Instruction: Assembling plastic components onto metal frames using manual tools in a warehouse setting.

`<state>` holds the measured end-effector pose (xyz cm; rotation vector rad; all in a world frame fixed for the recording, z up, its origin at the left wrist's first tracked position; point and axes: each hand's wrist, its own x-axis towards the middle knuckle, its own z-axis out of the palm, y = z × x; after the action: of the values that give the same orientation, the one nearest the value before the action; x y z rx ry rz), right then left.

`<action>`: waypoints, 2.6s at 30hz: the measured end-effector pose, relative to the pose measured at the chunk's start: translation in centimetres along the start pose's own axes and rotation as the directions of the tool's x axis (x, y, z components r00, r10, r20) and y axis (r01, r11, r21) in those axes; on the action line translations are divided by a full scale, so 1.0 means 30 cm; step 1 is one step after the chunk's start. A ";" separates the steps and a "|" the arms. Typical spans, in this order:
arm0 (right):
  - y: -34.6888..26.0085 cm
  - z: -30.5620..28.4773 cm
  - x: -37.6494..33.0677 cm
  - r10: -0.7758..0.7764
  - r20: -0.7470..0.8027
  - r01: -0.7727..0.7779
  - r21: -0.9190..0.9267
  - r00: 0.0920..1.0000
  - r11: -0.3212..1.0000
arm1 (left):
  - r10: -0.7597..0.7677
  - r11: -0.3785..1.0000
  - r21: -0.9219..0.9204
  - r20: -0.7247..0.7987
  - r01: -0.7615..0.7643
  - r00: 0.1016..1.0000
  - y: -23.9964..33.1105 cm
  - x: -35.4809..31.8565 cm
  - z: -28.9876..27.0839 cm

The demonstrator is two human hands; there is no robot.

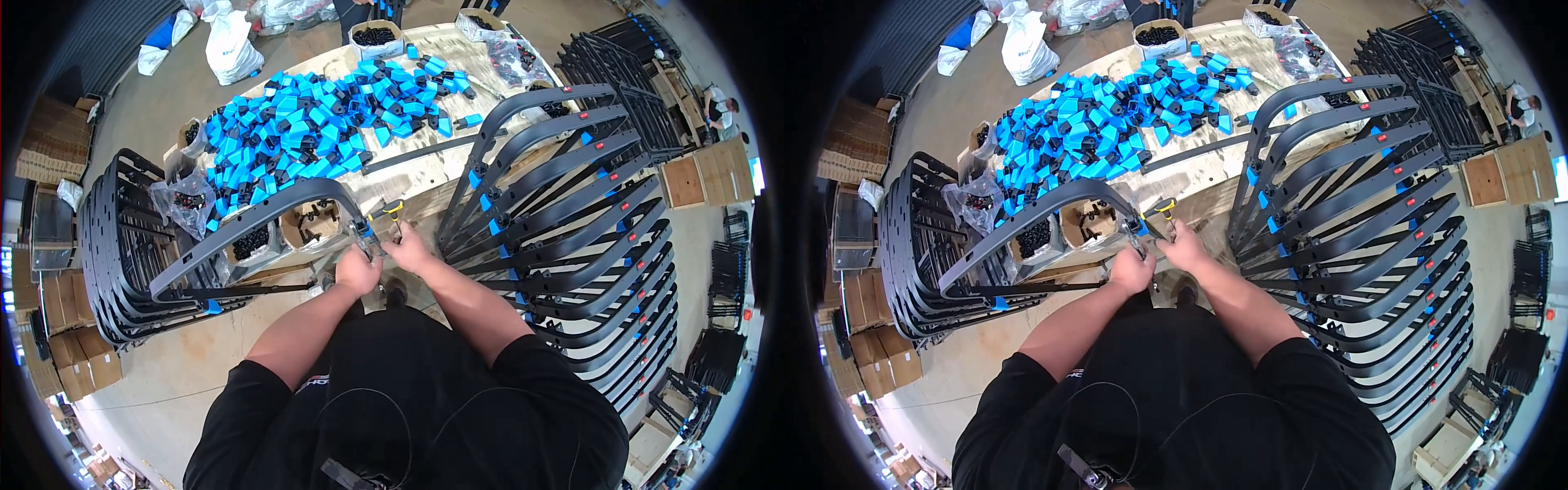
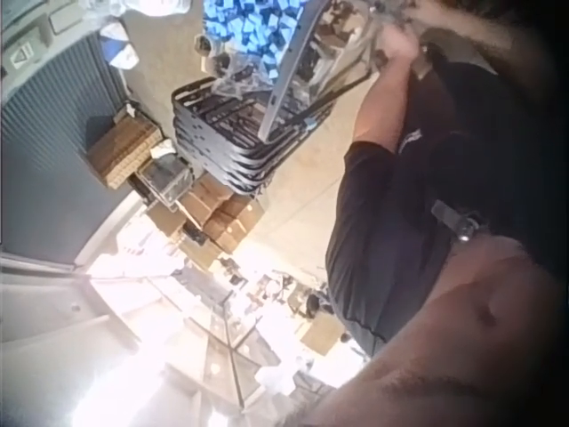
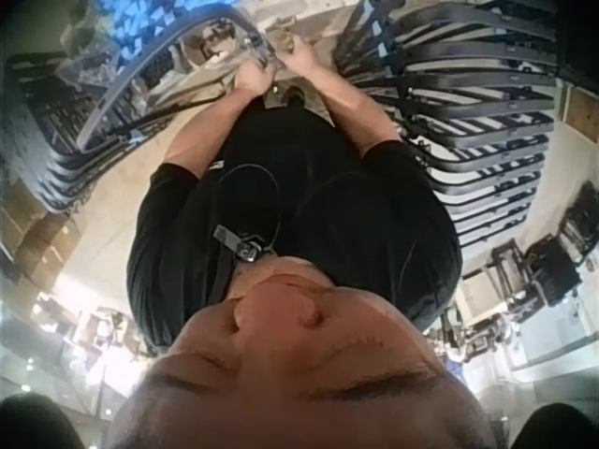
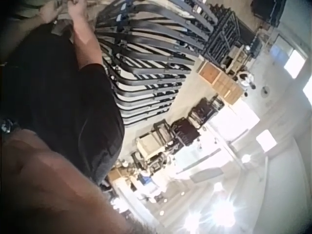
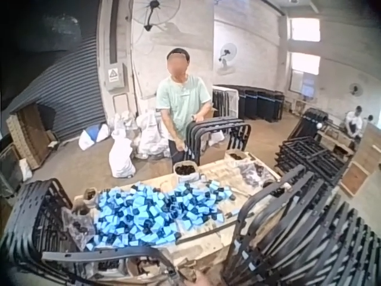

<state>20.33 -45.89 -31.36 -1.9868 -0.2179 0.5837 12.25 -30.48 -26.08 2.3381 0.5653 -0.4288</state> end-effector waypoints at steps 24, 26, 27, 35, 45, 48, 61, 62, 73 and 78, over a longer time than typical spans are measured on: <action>-0.272 -0.049 0.003 -0.241 -0.222 0.176 -0.277 0.945 0.945 | -0.244 0.584 -0.791 0.043 0.182 0.969 -0.160 -0.187 -0.313; -0.276 -0.043 0.018 -0.185 -0.195 0.140 -0.222 0.963 0.965 | -0.267 0.560 -0.808 0.032 0.182 0.963 -0.197 -0.217 -0.373; -0.287 -0.047 0.016 -0.189 -0.189 0.147 -0.219 0.964 0.965 | -0.281 0.525 -0.832 0.032 0.181 0.959 -0.207 -0.240 -0.401; -0.326 -0.024 0.007 -0.176 -0.260 0.106 -0.260 0.950 0.960 | -0.425 0.411 -0.898 -0.038 0.155 0.904 -0.508 -0.167 -0.518; -0.156 -0.090 -0.038 0.370 -0.290 -0.273 0.325 0.883 0.906 | -0.359 0.104 -0.995 -0.031 0.007 0.933 -0.751 -0.188 -0.539; -0.120 -0.003 -0.154 0.413 -0.042 -0.402 -0.339 0.910 0.850 | -0.260 0.205 -0.976 0.018 0.073 0.965 -0.861 -0.265 -0.517; -0.744 0.777 0.007 0.214 0.268 -0.226 0.014 0.939 0.974 | -0.301 0.642 -0.679 0.204 0.356 0.931 -1.312 -0.560 -0.529; -0.671 0.796 0.001 0.024 0.106 -0.002 -0.204 0.994 0.979 | -0.301 0.631 -0.691 0.200 0.352 0.932 -1.320 -0.554 -0.539; -0.293 0.436 -0.258 -0.044 -0.543 -0.060 -0.172 0.838 0.983 | -0.224 0.836 -0.544 -0.453 -0.069 0.863 -1.257 -0.455 -0.683; -0.337 0.288 -0.120 -0.015 -0.561 -0.145 -0.241 0.828 0.960 | -0.330 0.886 -0.461 -0.542 0.055 0.773 -1.219 -0.355 -0.700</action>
<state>13.96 -35.70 -24.62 -2.3520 0.1450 -0.0157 -12.12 5.53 -26.25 1.9576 1.0996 0.3694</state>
